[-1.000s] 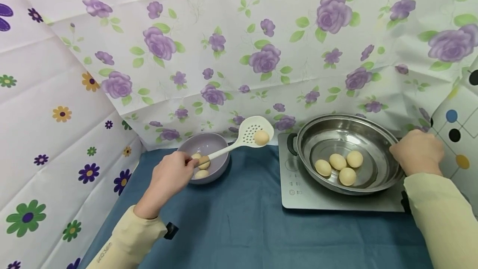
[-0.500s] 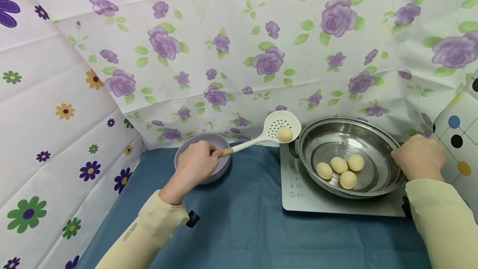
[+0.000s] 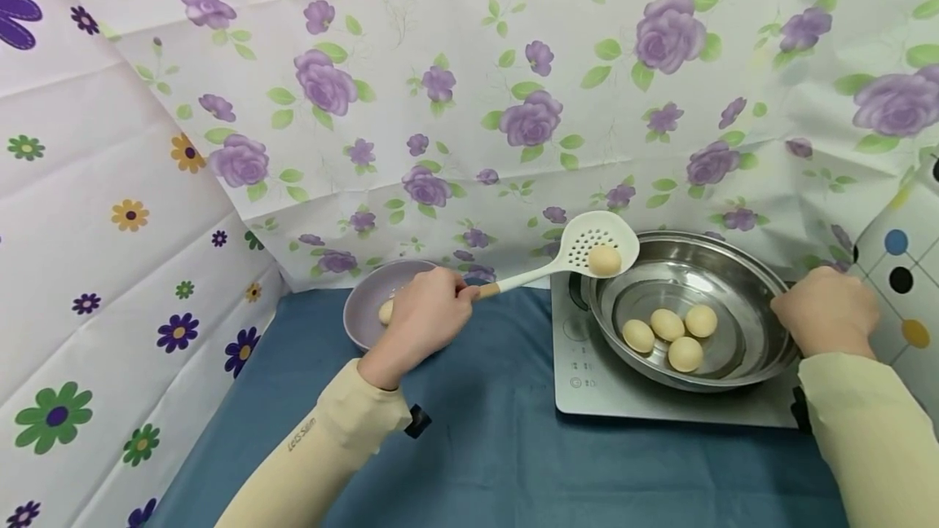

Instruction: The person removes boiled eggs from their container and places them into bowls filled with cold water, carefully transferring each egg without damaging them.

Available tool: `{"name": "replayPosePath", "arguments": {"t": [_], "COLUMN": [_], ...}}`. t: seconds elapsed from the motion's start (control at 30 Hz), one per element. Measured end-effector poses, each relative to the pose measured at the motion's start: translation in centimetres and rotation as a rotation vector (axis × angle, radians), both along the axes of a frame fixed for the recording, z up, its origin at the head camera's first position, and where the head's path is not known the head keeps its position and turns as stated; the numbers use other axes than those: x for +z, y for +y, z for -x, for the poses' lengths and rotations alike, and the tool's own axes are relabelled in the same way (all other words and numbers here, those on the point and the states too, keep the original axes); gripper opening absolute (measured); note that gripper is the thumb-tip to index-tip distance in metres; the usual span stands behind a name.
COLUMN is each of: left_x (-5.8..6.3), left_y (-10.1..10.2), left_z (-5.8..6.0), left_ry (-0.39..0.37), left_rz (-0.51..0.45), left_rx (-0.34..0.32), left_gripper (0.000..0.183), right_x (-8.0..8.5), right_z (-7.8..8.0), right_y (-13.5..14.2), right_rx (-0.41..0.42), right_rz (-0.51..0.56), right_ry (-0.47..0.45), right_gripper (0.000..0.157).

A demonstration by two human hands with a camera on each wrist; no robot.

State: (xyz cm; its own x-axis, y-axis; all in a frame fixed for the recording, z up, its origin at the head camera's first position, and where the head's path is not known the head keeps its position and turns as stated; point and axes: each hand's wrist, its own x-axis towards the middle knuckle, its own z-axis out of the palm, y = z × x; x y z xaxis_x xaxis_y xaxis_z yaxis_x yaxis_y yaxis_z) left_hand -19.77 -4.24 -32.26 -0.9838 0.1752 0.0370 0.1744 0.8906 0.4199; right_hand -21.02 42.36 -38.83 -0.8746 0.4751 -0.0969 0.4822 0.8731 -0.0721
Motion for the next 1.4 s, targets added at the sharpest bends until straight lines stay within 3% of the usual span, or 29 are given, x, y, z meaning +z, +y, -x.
{"name": "replayPosePath", "arguments": {"t": [0.23, 0.6, 0.83, 1.1, 1.4], "left_x": [-0.4, -1.1, -2.1, -3.2, -4.6], "left_y": [2.0, 5.0, 6.9, 8.7, 9.9], "left_z": [0.2, 0.2, 0.2, 0.5, 0.9], "left_ry": [-0.021, 0.049, 0.069, 0.096, 0.162], "left_rz": [0.017, 0.068, 0.116, 0.235, 0.265], "left_rx": [0.002, -0.026, -0.040, -0.019, -0.064], "left_gripper": [0.034, 0.035, 0.031, 0.016, 0.011], "right_x": [0.0, 0.0, 0.3, 0.2, 0.0], "right_z": [0.0, 0.3, 0.1, -0.1, 0.1], "right_y": [-0.1, 0.0, -0.1, -0.1, 0.1], "right_rx": [-0.006, -0.018, -0.007, -0.002, 0.006], "right_rz": [-0.025, -0.021, -0.013, -0.016, -0.022], "right_ry": [-0.011, -0.011, -0.011, -0.006, -0.002], "right_gripper": [0.048, 0.048, 0.046, 0.045, 0.048]}}
